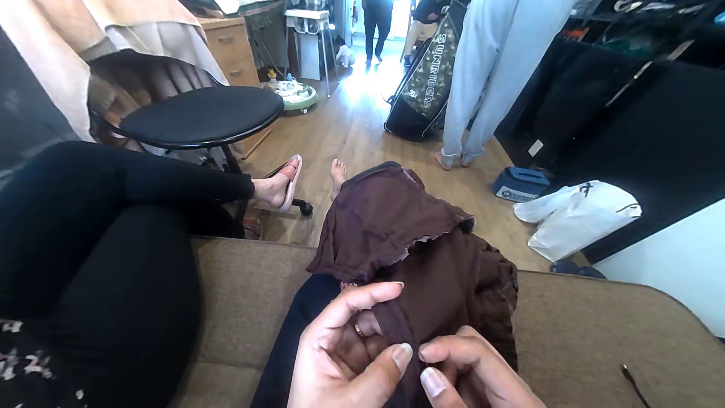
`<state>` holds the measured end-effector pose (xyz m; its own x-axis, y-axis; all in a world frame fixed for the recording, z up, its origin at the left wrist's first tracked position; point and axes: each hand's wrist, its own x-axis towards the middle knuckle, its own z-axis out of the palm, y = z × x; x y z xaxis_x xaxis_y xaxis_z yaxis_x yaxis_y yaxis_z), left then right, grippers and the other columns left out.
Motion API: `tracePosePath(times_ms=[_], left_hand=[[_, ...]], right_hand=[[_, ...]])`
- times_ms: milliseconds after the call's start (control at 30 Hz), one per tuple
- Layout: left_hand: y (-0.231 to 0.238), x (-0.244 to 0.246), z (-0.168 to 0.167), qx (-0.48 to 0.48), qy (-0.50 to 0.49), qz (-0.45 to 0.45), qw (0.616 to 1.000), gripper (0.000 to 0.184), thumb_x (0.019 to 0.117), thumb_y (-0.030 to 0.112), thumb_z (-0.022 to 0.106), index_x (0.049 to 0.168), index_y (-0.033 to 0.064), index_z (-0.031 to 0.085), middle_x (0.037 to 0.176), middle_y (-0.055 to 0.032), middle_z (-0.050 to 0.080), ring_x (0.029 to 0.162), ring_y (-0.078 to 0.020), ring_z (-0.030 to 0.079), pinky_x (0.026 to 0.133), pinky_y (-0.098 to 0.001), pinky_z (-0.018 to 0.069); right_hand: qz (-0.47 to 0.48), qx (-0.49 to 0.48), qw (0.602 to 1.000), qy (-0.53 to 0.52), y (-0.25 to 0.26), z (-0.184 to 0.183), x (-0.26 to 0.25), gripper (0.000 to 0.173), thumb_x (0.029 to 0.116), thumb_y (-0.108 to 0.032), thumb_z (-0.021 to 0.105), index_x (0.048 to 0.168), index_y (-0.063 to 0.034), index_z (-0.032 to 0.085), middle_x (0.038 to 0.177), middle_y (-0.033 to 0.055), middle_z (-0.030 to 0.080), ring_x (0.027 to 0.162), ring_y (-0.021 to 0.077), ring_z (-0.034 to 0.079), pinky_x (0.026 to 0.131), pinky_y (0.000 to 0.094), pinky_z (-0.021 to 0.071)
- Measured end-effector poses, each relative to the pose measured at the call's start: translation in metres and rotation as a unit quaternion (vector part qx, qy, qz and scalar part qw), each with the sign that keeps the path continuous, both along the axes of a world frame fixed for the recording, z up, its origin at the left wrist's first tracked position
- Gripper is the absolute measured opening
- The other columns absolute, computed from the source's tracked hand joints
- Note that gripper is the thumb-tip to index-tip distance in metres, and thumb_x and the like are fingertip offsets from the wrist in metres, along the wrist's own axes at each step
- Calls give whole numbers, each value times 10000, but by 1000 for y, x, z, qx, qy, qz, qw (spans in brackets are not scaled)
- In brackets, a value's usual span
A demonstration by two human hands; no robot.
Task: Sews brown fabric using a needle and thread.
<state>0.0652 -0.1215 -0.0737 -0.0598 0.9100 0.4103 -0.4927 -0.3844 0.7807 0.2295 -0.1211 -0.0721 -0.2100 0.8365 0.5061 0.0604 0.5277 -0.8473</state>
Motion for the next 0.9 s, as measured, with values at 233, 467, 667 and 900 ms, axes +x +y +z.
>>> tracePosePath(times_ms=[233,467,667,900], left_hand=[[0,-1,0,5,31,11,999,494,834,-147,691,1301,2,632,1154,-11,723,946,-78,711,835,-268,618],[1,-4,-1,-4,17,-36,999,489,856,-133,680,1320,10,619,1180,-15,726,971,-82,714,856,-273,612],[3,-3,-2,0,27,-64,998,492,855,-132,688,1315,27,616,1165,7,718,938,-63,709,830,-265,615],[3,-2,-9,16,36,-56,998,317,941,-16,657,1227,121,653,1071,82,706,923,5,667,831,-197,570]], right_hand=[[-1,-1,1000,-11,0,2,3,108,963,-61,640,1022,6,700,846,28,600,708,-26,565,605,97,480],[-9,25,1000,-14,4,-2,5,81,995,-111,654,1012,-47,700,914,3,598,834,-25,583,723,95,504],[-6,13,1000,-4,6,-5,6,125,997,-180,674,967,-58,671,903,-10,579,824,-43,570,719,86,496],[3,-7,1000,-2,5,-5,1,126,1008,-154,638,947,-44,639,894,-10,556,825,-50,546,729,80,470]])
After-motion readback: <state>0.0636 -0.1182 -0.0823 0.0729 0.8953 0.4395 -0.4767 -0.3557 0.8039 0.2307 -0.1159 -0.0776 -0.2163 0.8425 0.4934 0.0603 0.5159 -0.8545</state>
